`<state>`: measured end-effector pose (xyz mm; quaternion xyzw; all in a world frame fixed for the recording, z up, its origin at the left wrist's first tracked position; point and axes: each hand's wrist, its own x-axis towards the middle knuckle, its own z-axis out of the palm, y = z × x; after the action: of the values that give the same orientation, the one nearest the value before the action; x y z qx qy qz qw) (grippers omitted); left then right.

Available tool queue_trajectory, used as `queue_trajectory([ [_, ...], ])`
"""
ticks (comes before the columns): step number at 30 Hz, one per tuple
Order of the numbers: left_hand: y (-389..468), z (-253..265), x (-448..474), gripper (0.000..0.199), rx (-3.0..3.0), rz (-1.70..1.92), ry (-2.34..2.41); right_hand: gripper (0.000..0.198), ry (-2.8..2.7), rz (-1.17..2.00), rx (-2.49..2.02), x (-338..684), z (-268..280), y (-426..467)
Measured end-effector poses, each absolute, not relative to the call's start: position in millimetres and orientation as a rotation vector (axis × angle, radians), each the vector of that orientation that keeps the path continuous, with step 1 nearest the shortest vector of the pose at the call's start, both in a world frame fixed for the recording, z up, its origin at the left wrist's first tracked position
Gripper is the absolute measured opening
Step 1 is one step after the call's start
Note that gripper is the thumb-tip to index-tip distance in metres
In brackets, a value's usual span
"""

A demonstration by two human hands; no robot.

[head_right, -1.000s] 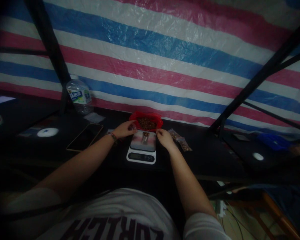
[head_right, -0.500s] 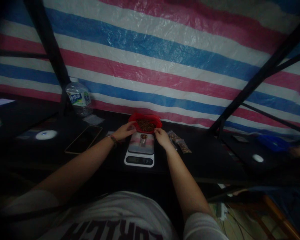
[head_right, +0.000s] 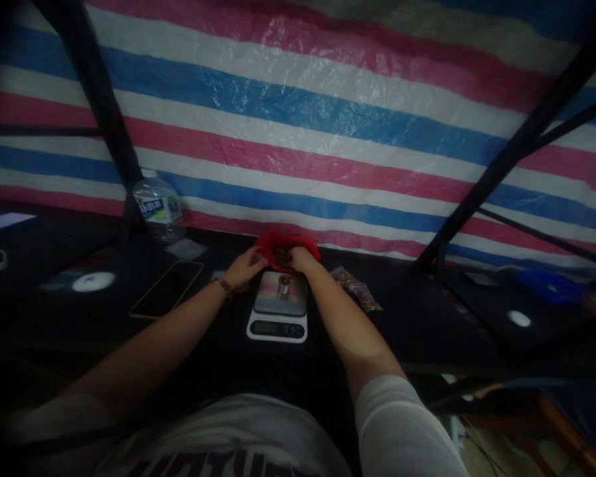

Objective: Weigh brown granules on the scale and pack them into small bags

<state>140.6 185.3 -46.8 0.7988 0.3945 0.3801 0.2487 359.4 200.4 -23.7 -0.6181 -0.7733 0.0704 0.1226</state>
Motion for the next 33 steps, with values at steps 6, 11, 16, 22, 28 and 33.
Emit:
queue_trajectory([
  [6, 186, -47, 141, 0.059, 2.15, 1.056, 1.086, 0.02, -2.179, 0.118, -1.831, 365, -23, 204],
  [11, 185, -46, 140, 0.062, 2.15, 1.063, 1.067, 0.024, -2.075, 0.087, -1.818, 368, -27, 201],
  [16, 187, -49, 139, 0.063, 2.146, 1.048, 1.061, 0.021, -2.01, 0.114, -1.82, 368, -26, 198],
  [22, 189, -51, 140, 0.063, 2.129, 1.071, 1.036, 0.013, -1.951, 0.134, -1.786, 369, -4, 177],
  [28, 188, -50, 141, 0.063, 2.13, 1.042, 1.068, 0.013, -1.926, 0.243, -1.532, 365, 18, 126],
  [33, 188, -52, 141, 0.063, 2.122, 1.066, 1.015, 0.017, -1.966, 0.448, -1.368, 359, 18, 96],
])
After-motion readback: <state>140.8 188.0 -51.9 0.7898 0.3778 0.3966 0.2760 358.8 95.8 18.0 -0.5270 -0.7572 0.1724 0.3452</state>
